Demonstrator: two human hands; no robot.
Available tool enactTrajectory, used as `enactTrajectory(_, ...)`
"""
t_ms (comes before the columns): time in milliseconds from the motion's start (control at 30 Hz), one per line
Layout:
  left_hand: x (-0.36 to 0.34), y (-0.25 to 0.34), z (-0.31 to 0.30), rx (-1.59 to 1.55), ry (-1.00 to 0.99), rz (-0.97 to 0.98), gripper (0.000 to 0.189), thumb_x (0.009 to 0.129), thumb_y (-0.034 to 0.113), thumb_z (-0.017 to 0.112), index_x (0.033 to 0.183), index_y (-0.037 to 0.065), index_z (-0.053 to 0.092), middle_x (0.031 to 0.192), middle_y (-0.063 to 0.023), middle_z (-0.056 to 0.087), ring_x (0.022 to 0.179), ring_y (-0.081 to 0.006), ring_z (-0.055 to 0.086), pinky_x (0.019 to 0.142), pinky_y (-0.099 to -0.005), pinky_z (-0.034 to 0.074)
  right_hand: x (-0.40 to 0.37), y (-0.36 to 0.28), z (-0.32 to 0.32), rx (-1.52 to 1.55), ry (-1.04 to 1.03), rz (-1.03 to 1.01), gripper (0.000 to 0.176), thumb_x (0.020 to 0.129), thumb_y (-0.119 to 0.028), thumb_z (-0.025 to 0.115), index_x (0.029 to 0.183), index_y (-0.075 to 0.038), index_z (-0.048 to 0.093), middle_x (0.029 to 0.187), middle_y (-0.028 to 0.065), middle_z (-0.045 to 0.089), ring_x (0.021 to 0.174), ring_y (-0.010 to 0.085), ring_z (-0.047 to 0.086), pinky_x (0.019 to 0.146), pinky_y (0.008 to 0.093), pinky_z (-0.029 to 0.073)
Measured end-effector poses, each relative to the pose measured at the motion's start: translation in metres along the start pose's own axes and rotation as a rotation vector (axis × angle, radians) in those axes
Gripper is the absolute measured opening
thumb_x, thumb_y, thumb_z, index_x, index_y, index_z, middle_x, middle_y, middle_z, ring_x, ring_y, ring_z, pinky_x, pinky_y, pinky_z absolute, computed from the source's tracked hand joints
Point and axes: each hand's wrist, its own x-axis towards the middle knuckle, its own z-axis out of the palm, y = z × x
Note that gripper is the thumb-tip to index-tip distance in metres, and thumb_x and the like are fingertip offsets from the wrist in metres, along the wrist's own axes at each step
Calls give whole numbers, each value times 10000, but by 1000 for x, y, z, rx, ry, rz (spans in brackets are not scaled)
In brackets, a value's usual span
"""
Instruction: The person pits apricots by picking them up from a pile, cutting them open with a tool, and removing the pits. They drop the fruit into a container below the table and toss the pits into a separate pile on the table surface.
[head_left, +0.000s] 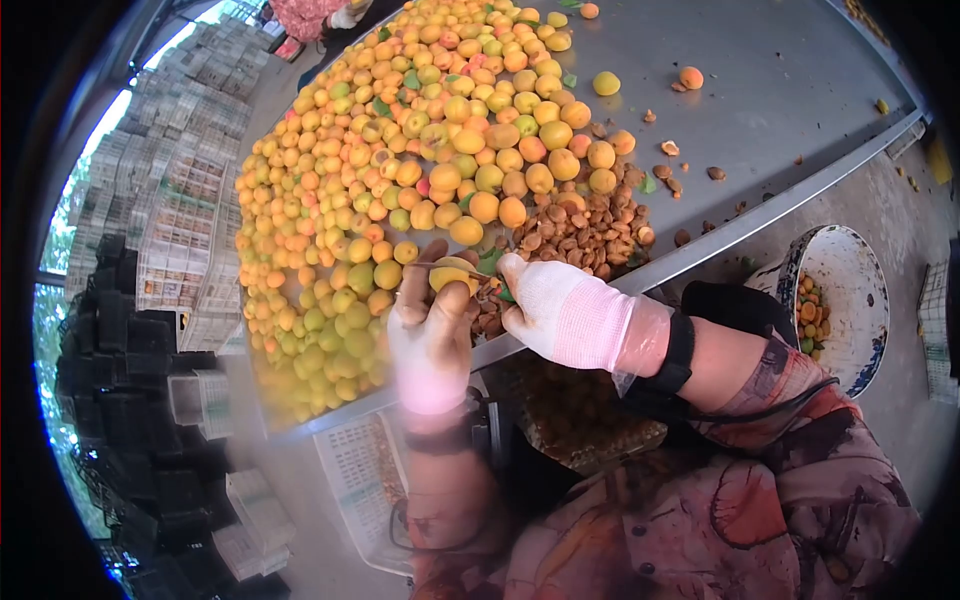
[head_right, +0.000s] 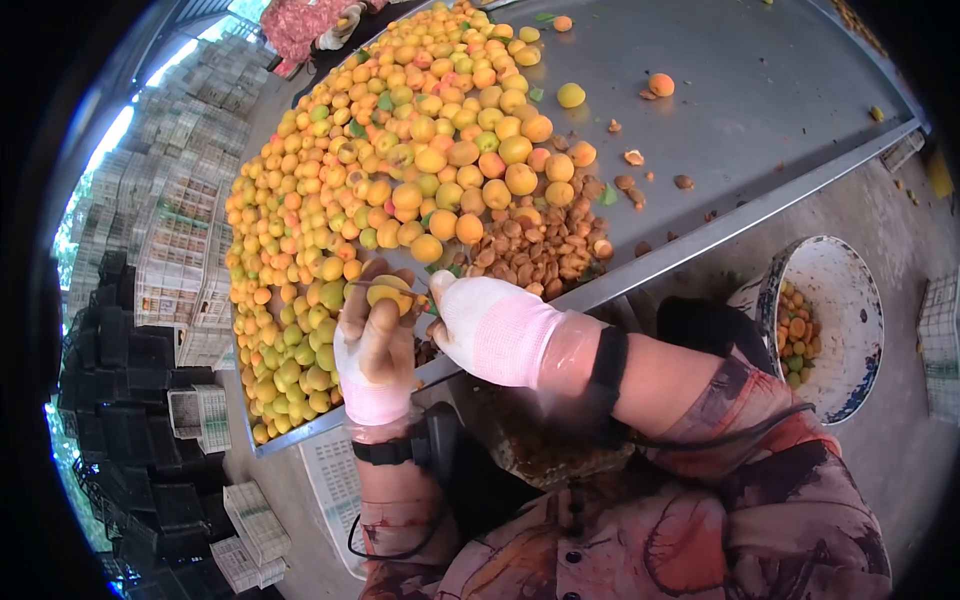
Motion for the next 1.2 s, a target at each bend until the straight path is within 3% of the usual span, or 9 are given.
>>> enactTrajectory(200,-1,2,-9,618,-16,203,680,876,264,694,1372,-100,403,1050,-136,647,926,-207,621,822,-335,499,2,3,-12,-99,-129,-54,280,876,-178,544,1009,58,475,689,256,575,714,449,603,642,496,491)
enactTrajectory(300,0,-10,2,453,44,266,610,922,225,647,1376,-96,398,1078,-138,636,906,-217,625,821,-340,497,-3,-4,-4,12,-42,7,281,870,-176,540,999,63,471,685,256,567,724,448,601,645,493,488)
enactTrajectory(367,2,-19,5,-329,185,60,520,966,207,596,1345,-104,422,1102,-143,622,879,-218,627,777,-360,510,-3,-5,-5,16,-45,21,284,869,-177,540,998,67,471,685,260,564,726,449,600,644,492,486)
enactTrajectory(400,3,-20,5,-329,184,56,520,966,207,596,1345,-104,422,1102,-143,622,879,-218,627,777,-360,510,-3,-5,-5,20,-51,32,287,868,-177,540,997,71,472,685,264,562,727,450,599,643,491,484)
enactTrajectory(700,4,-36,-5,367,167,262,388,931,106,592,1268,-55,485,1200,-195,593,989,-278,628,826,-354,506,0,-2,12,34,37,32,311,869,-181,550,1010,86,477,673,266,553,709,463,586,628,496,475)
enactTrajectory(800,0,-3,20,347,212,87,349,908,48,587,1232,-46,499,1188,-209,595,995,-315,631,832,-357,507,-3,-1,9,21,105,-20,296,869,-184,558,992,72,477,667,255,557,691,455,586,612,500,472)
enactTrajectory(933,6,-20,1,515,100,221,440,990,258,542,1287,-64,501,1126,-105,606,1016,-187,577,833,-324,488,0,-9,7,-48,61,49,286,869,-187,561,982,61,474,673,242,568,684,438,596,606,499,480)
enactTrajectory(1033,2,-16,12,681,110,309,309,1013,193,473,1192,-47,553,1039,-138,617,891,-206,599,786,-311,484,0,-12,2,-75,-48,137,277,901,-212,544,1007,39,494,778,251,643,800,428,649,687,490,514)
enactTrajectory(1200,3,-9,10,943,71,307,286,1030,181,439,1109,-55,579,974,-143,631,849,-218,599,775,-312,490,0,-9,6,-146,50,18,260,872,-190,565,983,29,480,683,205,592,679,410,618,607,490,502)
